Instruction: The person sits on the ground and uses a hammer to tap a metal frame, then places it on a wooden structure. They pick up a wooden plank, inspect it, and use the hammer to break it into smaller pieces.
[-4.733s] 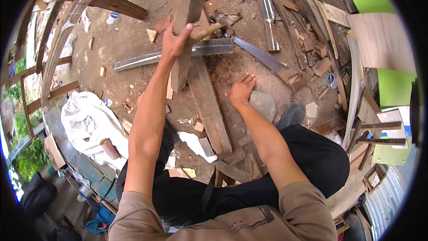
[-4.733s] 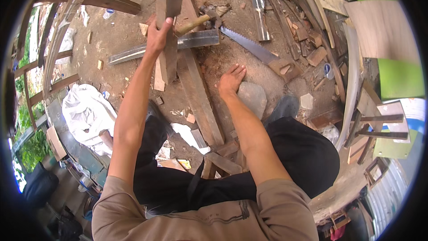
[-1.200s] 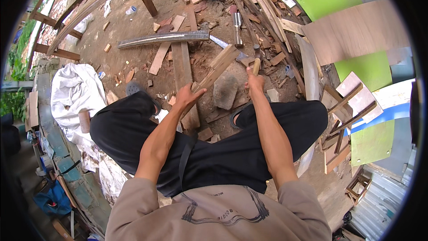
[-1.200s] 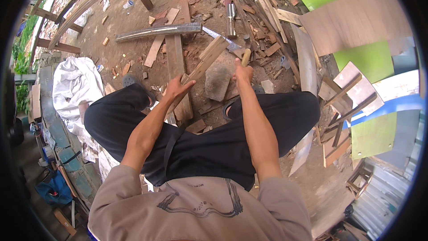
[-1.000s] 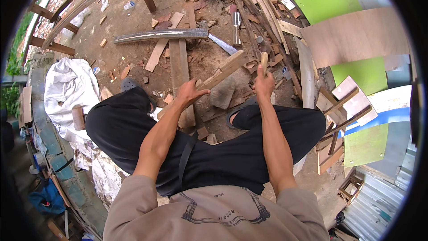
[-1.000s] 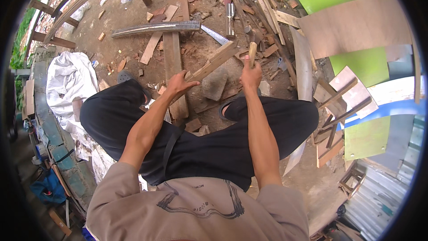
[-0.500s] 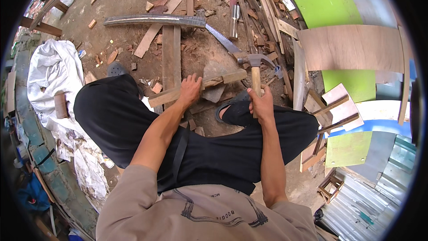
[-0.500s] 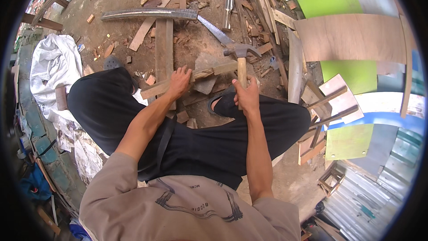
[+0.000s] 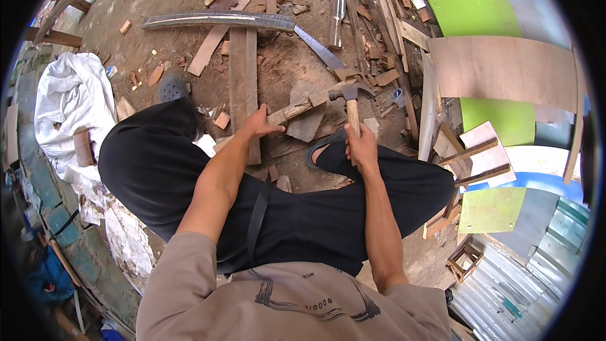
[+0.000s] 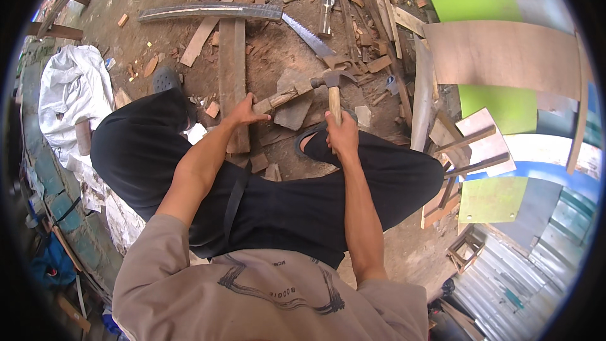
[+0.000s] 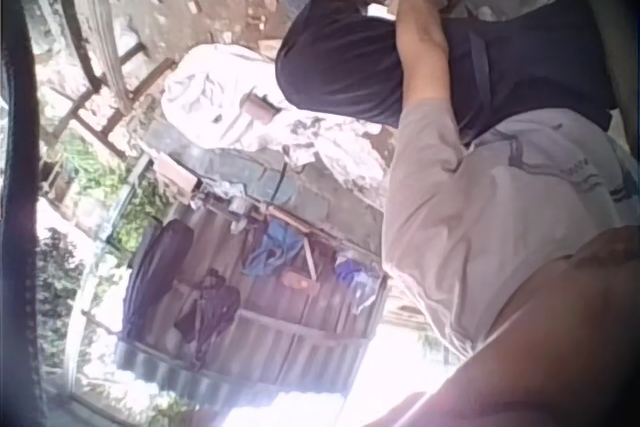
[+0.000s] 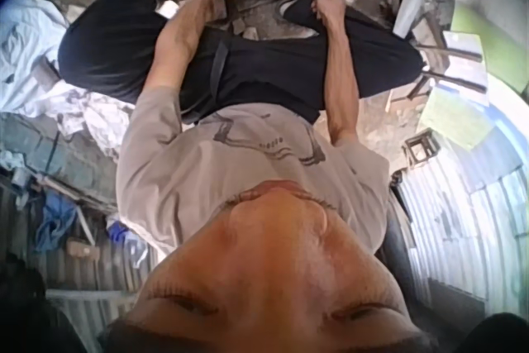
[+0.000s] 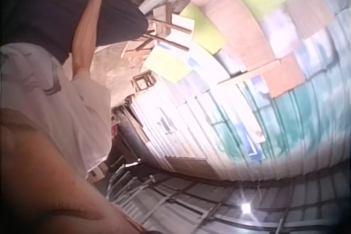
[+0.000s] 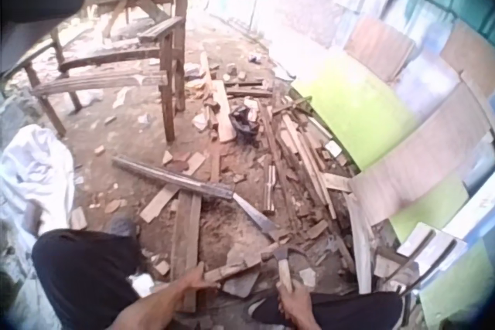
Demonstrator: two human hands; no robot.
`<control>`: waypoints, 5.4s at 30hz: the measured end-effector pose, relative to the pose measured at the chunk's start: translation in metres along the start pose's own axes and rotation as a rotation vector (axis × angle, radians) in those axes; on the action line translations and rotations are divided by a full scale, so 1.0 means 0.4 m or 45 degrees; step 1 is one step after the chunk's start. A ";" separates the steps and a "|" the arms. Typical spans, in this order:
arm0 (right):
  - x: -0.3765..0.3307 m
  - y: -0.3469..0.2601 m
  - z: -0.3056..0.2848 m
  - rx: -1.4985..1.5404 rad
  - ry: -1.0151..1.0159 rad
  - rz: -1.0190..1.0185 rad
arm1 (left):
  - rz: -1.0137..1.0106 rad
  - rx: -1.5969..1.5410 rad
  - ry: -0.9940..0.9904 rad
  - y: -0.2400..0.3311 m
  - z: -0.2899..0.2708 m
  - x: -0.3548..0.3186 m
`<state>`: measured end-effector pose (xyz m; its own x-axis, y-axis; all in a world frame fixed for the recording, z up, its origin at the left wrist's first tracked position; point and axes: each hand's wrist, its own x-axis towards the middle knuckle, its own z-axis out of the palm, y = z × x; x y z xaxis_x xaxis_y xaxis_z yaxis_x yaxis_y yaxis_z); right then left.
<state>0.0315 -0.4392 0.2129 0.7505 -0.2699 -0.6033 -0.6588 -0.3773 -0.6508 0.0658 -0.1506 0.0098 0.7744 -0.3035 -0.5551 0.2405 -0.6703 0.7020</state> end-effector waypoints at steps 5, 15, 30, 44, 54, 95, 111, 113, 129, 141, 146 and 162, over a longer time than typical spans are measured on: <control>0.023 0.039 0.026 0.129 -0.005 0.011 | -0.049 0.218 -0.061 0.073 -0.022 -0.041; 0.024 0.040 0.020 -0.485 0.161 -0.304 | 0.165 0.671 0.340 0.102 0.033 -0.047; 0.050 0.048 0.027 0.015 -0.342 0.235 | 0.074 0.551 0.128 0.093 0.054 -0.054; 0.075 0.095 0.154 -0.265 0.343 -0.267 | -0.060 0.220 -0.058 0.128 0.032 -0.013; 0.145 0.134 0.214 -0.258 0.244 -0.281 | -0.061 -0.136 -0.204 0.143 0.012 0.007; 0.237 0.049 0.172 -0.463 -0.129 -0.154 | -0.487 -0.604 -0.544 0.253 -0.075 -0.009; 0.182 0.051 0.109 0.396 -0.253 0.391 | -0.290 -0.312 -0.469 0.221 -0.015 0.019; 0.165 0.083 0.113 0.395 -0.109 0.321 | -0.359 -0.326 -0.487 0.209 -0.024 0.014; 0.172 0.050 0.186 0.534 -0.054 0.134 | -0.436 -0.609 -0.404 0.259 -0.052 -0.049; 0.222 0.121 0.177 -0.528 0.073 -0.377 | -0.330 -0.204 -0.269 0.283 -0.057 -0.042; 0.201 0.139 0.155 -0.691 0.001 -0.321 | -0.326 -0.143 -0.310 0.311 -0.071 -0.056; 0.191 0.101 0.172 -0.546 -0.069 -0.073 | -0.249 -0.043 -0.274 0.259 0.002 -0.014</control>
<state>0.0587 -0.4140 0.1087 0.7739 -0.1948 -0.6026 -0.5262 -0.7272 -0.4409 0.0859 -0.2188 0.0853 0.5701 -0.3100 -0.7609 0.3952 -0.7084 0.5847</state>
